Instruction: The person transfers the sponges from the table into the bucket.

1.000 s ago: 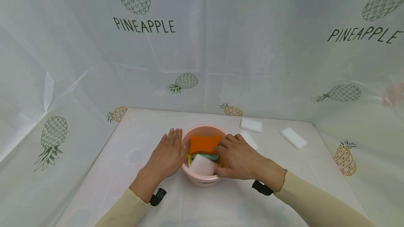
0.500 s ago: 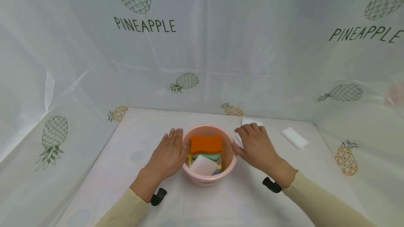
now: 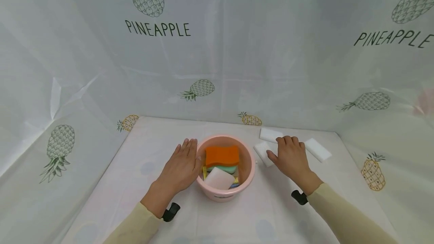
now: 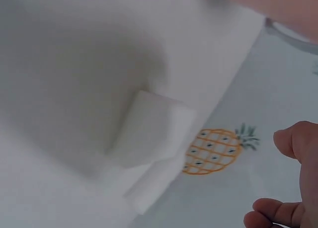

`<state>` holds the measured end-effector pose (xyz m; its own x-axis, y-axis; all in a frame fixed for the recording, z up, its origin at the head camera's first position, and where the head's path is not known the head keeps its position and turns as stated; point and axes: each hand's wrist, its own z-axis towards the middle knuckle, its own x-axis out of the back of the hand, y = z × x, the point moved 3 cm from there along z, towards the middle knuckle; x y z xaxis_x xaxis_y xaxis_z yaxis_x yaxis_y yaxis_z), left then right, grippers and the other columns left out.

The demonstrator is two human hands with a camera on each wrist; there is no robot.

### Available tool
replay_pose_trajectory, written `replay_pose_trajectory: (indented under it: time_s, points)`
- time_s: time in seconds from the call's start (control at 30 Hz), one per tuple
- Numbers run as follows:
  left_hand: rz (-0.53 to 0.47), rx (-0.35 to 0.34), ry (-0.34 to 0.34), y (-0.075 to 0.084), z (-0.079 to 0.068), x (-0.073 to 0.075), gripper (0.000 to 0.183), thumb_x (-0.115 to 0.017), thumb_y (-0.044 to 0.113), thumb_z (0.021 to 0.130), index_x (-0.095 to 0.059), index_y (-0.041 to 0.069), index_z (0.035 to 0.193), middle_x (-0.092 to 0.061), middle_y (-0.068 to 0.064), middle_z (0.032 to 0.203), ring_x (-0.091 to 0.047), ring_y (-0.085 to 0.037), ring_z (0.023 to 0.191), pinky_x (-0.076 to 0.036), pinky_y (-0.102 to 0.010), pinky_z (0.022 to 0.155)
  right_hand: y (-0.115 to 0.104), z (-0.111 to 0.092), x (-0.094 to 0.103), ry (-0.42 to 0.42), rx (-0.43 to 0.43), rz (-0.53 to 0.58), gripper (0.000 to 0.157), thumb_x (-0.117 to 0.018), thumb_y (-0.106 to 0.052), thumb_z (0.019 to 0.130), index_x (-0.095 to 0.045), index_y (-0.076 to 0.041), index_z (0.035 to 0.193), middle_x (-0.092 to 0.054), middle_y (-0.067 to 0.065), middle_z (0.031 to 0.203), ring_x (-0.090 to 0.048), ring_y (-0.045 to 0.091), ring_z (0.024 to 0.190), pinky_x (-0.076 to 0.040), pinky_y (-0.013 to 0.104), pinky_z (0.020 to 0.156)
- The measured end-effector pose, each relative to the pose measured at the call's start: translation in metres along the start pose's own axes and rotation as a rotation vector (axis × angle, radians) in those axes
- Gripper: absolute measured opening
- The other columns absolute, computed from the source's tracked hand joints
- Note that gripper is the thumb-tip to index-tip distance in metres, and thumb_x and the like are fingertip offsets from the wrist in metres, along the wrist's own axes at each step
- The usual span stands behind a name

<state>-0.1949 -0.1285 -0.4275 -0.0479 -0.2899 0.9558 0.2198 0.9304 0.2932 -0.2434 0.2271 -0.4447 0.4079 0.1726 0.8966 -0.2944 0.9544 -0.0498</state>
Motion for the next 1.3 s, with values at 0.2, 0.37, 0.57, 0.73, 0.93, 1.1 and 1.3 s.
replay_pose_trajectory:
  time_s: [0.2,0.37,0.57,0.73,0.93,1.1,1.3]
  points:
    - [0.004,0.000,0.001,0.000,0.000,-0.001,0.072,-0.036,0.044,0.113,-0.021,-0.002,0.167,-0.027,-0.017,0.174,-0.019,-0.035,0.163,-0.013,-0.052,0.133,0.012,-0.009,-0.024,-0.089,-0.042,-0.052,0.057,-0.082,-0.043,0.088,-0.063,0.008,0.104,-0.065,0.025,0.099,-0.059,0.045,0.096,-0.048,0.057,0.074]
    - [0.000,0.003,-0.003,0.000,0.000,0.000,0.071,-0.037,0.043,0.113,-0.021,-0.001,0.167,-0.027,-0.017,0.174,-0.019,-0.034,0.163,-0.013,-0.052,0.133,0.016,-0.014,-0.042,-0.139,-0.062,-0.065,0.060,-0.082,-0.049,0.087,-0.062,0.006,0.100,-0.063,0.022,0.096,-0.056,0.041,0.093,-0.046,0.053,0.073]
    - [0.004,0.005,-0.002,0.001,0.000,0.000,0.071,-0.038,0.043,0.113,-0.022,0.000,0.167,-0.027,-0.016,0.174,-0.019,-0.034,0.163,-0.013,-0.052,0.132,0.016,-0.017,-0.056,-0.184,-0.074,-0.072,0.061,-0.080,-0.052,0.088,-0.061,0.005,0.099,-0.061,0.021,0.096,-0.055,0.039,0.092,-0.046,0.053,0.074]
    - [0.003,0.003,0.006,0.001,0.000,0.000,0.071,-0.038,0.043,0.113,-0.023,0.000,0.167,-0.028,-0.016,0.173,-0.020,-0.035,0.163,-0.014,-0.052,0.132,0.018,-0.018,-0.064,-0.202,-0.083,-0.082,0.061,-0.080,-0.053,0.088,-0.059,0.005,0.095,-0.059,0.019,0.091,-0.054,0.039,0.090,-0.045,0.053,0.074]
    - [0.009,-0.012,0.019,0.001,0.000,0.002,0.070,-0.037,0.042,0.113,-0.025,-0.002,0.165,-0.030,-0.018,0.172,-0.022,-0.036,0.162,-0.015,-0.053,0.132,0.020,-0.019,-0.072,-0.220,-0.099,-0.088,0.062,-0.078,-0.053,0.088,-0.058,0.005,0.092,-0.056,0.017,0.087,-0.053,0.038,0.088,-0.044,0.053,0.074]
    - [0.015,-0.033,0.036,0.002,-0.001,0.004,0.068,-0.036,0.041,0.113,-0.028,-0.004,0.164,-0.033,-0.020,0.170,-0.024,-0.037,0.161,-0.018,-0.055,0.132,0.020,-0.019,-0.075,-0.251,-0.123,-0.086,0.063,-0.077,-0.054,0.090,-0.059,0.007,0.092,-0.057,0.018,0.086,-0.053,0.038,0.087,-0.044,0.053,0.074]
    - [0.024,-0.031,0.032,0.001,-0.001,0.005,0.069,-0.035,0.042,0.113,-0.028,-0.004,0.164,-0.032,-0.020,0.170,-0.024,-0.037,0.162,-0.017,-0.055,0.132,0.021,-0.017,-0.078,-0.318,-0.196,-0.033,0.066,-0.075,-0.055,0.090,-0.058,0.009,0.094,-0.056,0.020,0.086,-0.054,0.039,0.088,-0.044,0.054,0.075]
